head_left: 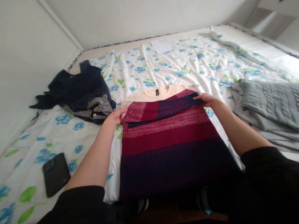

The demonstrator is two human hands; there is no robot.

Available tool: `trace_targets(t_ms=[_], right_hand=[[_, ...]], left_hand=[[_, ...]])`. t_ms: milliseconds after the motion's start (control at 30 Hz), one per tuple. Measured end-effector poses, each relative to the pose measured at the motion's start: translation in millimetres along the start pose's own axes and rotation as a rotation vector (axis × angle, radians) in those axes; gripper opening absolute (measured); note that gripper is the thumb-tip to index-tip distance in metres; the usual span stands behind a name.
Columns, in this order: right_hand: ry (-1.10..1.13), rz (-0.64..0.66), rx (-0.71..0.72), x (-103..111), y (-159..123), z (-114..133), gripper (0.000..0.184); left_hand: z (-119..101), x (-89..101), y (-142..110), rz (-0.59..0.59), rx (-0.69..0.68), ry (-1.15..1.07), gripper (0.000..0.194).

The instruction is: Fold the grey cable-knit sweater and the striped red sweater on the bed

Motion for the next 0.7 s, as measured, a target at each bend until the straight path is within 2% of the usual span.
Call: trace_targets(t_ms=[133,200,333,400,467,533,600,667,700], right_hand=[[0.072,-0.147,0.051,0.0,7.9,6.0,0.034],[0.074,-0.15,0.055,-1.0,12.6,4.2,0.033],[0.009,-0.179,0.089,-1.5,18.7,2.8,0.03],[-0.025,-0.219,0.218,-2.9,16.6,15.8,0.031],[-0.053,-0.221,0.412,-6.5,8.2,41.3,0.032],[-0.042,-0.201,0.593,-8.0,-8.4,72.9,0.031],[-0.017,-0.176,0.721,-4.4,-34.3,100.5,0.028],[-0.053,-0.146,0.782,3.4,-68.7,113.2,0.026],[-0.108,-0.129,0.781,7.8,-87.6,111.3,0.024]], left_hand=[[-11.3,-6.2,20.3,-0.116,-0.13,0.002,0.031],[-13.6,-9.9,24.0,-0.151,-0.192,-0.009,0.032],[-15.6,-16.7,22.2,-0.159,-0.199,-0.005,0.034],[-29.0,-19.2,19.1,-0.132,-0.268,-0.042,0.036],[-54.1,-19.3,13.4,-0.097,-0.404,-0.1,0.041],[-84.8,-15.6,1.3,-0.039,-0.569,-0.158,0.048],[-111.4,-7.2,-21.1,0.063,-0.714,-0.202,0.053],[-123.4,7.9,-53.9,0.165,-0.774,-0.218,0.051],[-122.2,18.2,-72.9,0.195,-0.763,-0.205,0.046]])
Point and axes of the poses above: each hand's wrist, its own y-axis towards the middle knuckle, its own x-axis out of the back of the hand, z = x × y, the point moved 4 cm from there along y, towards the middle knuckle, and after that the axes turned 7 degrees about -x, right-handed, at the moved point
